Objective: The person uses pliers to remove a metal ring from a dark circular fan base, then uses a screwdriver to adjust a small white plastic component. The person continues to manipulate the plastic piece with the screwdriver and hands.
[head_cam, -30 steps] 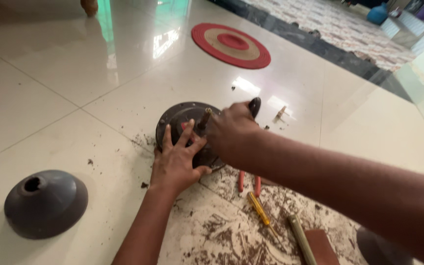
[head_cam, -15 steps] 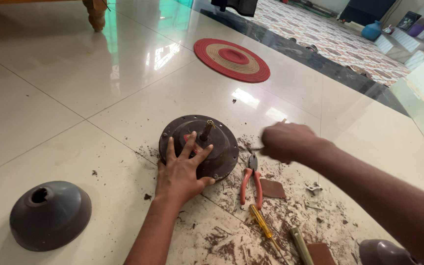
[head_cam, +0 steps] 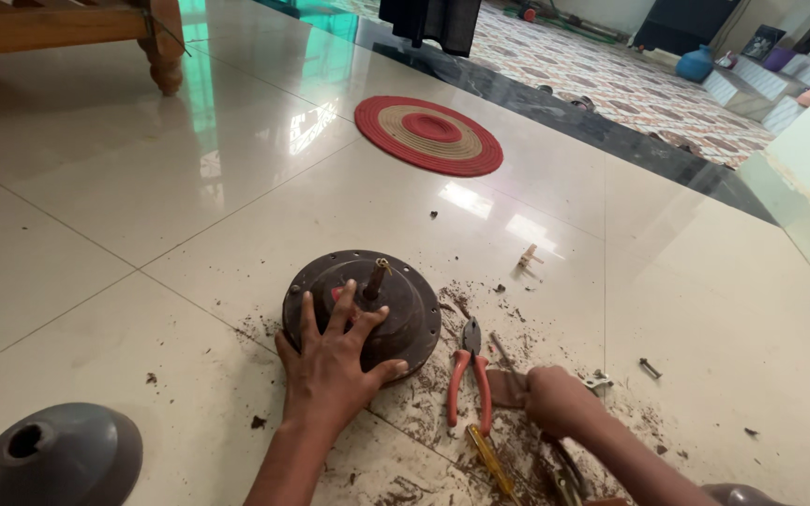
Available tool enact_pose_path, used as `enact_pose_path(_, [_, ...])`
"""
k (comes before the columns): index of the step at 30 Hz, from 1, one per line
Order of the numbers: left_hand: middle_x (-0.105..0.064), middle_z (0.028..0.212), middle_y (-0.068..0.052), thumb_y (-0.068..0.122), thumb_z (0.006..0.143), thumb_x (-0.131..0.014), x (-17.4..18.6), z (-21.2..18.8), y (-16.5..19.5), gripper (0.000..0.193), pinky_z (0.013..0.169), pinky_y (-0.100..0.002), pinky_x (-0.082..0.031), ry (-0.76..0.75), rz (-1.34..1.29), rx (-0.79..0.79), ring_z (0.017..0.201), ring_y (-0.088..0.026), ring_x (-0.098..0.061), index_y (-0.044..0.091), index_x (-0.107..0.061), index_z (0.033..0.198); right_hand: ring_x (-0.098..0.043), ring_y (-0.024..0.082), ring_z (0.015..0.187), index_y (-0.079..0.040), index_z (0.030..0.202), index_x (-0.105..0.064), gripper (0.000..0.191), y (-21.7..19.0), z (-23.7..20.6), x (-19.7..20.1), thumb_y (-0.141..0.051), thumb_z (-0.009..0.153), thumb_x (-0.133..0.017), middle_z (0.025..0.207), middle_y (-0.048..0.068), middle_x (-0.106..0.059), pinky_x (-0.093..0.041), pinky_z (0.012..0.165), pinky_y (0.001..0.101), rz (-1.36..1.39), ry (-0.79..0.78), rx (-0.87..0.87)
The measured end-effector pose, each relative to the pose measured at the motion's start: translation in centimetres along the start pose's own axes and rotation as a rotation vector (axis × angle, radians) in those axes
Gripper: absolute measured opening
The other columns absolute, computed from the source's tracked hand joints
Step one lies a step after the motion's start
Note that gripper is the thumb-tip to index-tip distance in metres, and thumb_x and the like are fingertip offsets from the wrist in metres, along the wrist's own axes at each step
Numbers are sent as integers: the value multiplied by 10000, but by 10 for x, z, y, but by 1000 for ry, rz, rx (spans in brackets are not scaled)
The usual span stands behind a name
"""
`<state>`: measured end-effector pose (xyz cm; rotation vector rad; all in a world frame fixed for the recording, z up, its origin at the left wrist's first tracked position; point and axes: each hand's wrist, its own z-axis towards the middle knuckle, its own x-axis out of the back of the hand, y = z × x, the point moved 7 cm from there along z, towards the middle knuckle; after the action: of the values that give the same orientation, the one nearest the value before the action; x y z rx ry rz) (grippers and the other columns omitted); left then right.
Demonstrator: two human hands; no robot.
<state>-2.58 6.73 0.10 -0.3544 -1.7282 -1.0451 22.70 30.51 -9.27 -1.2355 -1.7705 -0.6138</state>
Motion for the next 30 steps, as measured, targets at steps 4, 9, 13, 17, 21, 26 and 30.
enact_pose_path(4, [-50, 1686, 153, 707, 718, -755, -2, -1, -1, 833, 1194, -745, -45, -5, -1, 8, 1568, -314, 77, 501, -442, 1461, -503, 133, 547, -28, 951, -670, 307, -41, -24, 11, -286, 1046, -535, 768, 52, -588, -468, 451, 252, -217, 374, 269])
enact_pose_path(9, [-58, 1690, 174, 644, 697, -800, -3, 0, -5, 807, 1203, -738, -37, 6, -60, 27, 1570, -307, 69, 493, -473, 1420, -540, 138, 535, -65, 1004, -650, 440, -76, -39, -13, -485, 1023, -521, 730, 62, -639, -475, 475, 244, 209, 102, 188])
enact_pose_path(13, [-44, 1698, 177, 670, 703, -806, -10, 5, -11, 900, 1214, -729, -34, -19, -10, 36, 1578, -310, 74, 508, -390, 1484, -567, 114, 573, -6, 1150, -539, 687, -89, -41, -16, -585, 861, -769, 807, 63, -633, -489, 492, 261, 103, 160, 64])
enact_pose_path(17, [-87, 1680, 187, 704, 668, -800, -13, 8, -16, 1164, 1219, -732, -33, 24, -60, 8, 1586, -298, 75, 458, -102, 1565, -543, 123, 571, -60, 987, -659, 481, -80, -38, -15, -521, 859, -705, 777, 53, -644, -487, 489, 265, 394, 26, -7])
enact_pose_path(21, [25, 1704, 204, 716, 705, -776, -19, 13, -17, 1269, 1202, -734, -51, -70, 10, 29, 1580, -290, 112, 466, 124, 1564, -550, 176, 614, -68, 1017, -544, 358, -68, -53, -17, -419, 949, -562, 803, 102, -587, -483, 519, 309, 1104, -333, -206])
enact_pose_path(26, [39, 1703, 201, 678, 722, -782, -15, 11, -11, 1258, 1208, -738, -45, -88, -14, 25, 1577, -305, 121, 508, 156, 1543, -517, 206, 594, -79, 975, -531, 406, -99, -59, 28, -465, 953, -408, 789, 109, -539, -475, 493, 353, 1153, -244, 39])
enact_pose_path(30, [26, 1701, 213, 629, 696, -798, -6, 8, -10, 1237, 1191, -759, -82, -77, -54, 17, 1578, -310, 114, 589, 116, 1529, -627, 211, 613, -6, 969, -598, 556, -133, -57, 75, -518, 950, -385, 790, 118, -592, -593, 564, 310, 1008, 15, 321])
